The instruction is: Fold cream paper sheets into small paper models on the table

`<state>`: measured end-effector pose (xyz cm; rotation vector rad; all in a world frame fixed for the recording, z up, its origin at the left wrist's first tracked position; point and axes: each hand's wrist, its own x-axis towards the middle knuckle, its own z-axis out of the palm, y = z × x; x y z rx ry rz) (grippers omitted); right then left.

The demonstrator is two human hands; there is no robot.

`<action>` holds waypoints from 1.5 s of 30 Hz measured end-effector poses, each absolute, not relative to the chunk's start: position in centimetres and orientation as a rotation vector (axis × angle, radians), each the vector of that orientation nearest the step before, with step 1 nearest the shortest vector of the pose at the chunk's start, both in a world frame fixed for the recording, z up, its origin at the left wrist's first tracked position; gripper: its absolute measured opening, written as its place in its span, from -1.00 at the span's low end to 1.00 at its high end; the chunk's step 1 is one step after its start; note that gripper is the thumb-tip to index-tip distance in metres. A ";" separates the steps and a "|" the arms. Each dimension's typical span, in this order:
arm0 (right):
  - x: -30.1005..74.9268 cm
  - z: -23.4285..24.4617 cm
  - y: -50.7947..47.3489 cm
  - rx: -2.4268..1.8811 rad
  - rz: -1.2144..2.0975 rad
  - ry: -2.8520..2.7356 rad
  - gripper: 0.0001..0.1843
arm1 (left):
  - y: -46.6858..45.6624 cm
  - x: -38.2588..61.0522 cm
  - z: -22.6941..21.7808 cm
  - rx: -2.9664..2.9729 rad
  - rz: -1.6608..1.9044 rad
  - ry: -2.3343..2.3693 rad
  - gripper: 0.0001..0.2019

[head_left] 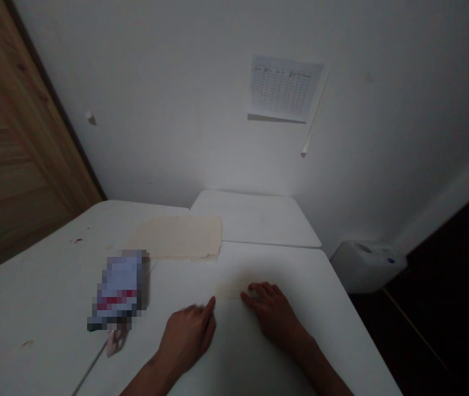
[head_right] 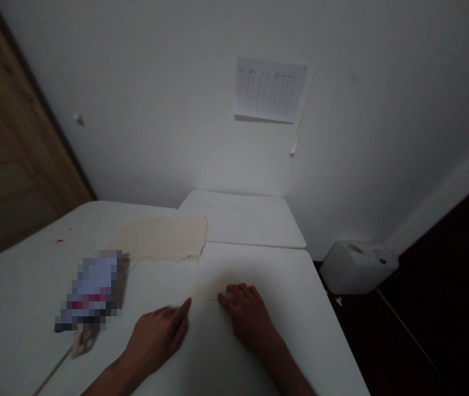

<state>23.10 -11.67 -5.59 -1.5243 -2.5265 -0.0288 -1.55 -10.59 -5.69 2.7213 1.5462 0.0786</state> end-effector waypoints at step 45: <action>26.4 -6.1 -13.6 -1.598 -0.102 -2.235 -0.75 | -6.8 4.8 -5.7 2.889 0.407 0.987 -0.79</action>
